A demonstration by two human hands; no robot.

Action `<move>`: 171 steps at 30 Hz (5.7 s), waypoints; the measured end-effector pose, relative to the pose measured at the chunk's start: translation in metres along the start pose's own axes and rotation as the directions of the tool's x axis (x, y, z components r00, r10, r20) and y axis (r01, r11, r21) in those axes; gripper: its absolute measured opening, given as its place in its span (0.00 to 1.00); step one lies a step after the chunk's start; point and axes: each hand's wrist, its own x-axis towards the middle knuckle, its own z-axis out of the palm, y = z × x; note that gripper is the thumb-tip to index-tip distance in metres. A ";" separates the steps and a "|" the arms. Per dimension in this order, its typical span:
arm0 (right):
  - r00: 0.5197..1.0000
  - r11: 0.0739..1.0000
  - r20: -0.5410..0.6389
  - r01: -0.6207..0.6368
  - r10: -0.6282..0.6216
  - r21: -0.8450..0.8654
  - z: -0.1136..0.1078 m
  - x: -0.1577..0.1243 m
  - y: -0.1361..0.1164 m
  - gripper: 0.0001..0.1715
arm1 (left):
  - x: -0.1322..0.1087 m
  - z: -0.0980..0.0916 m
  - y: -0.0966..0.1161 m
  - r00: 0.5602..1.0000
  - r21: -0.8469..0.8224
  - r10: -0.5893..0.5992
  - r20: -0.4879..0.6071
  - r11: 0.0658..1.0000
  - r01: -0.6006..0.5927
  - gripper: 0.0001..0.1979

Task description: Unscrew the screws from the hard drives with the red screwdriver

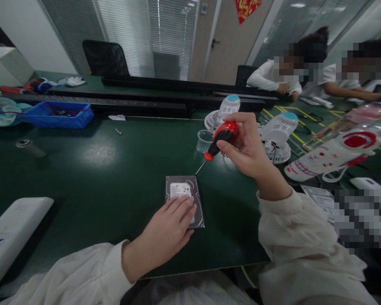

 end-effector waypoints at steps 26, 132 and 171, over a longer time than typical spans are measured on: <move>0.999 0.997 0.003 0.049 -0.049 -0.062 0.000 0.004 -0.002 0.24 | -0.001 0.001 -0.001 1.000 -0.008 -0.009 0.010 1.000 0.009 0.23; 0.969 0.975 0.238 0.114 -0.067 -0.192 -0.003 0.036 -0.039 0.18 | -0.002 -0.008 0.002 0.994 -0.106 0.104 -0.031 0.989 -0.106 0.17; 0.962 0.981 0.232 0.171 -0.146 -0.091 0.002 0.038 -0.037 0.19 | -0.003 -0.007 0.001 0.993 -0.110 0.106 -0.045 0.988 -0.110 0.16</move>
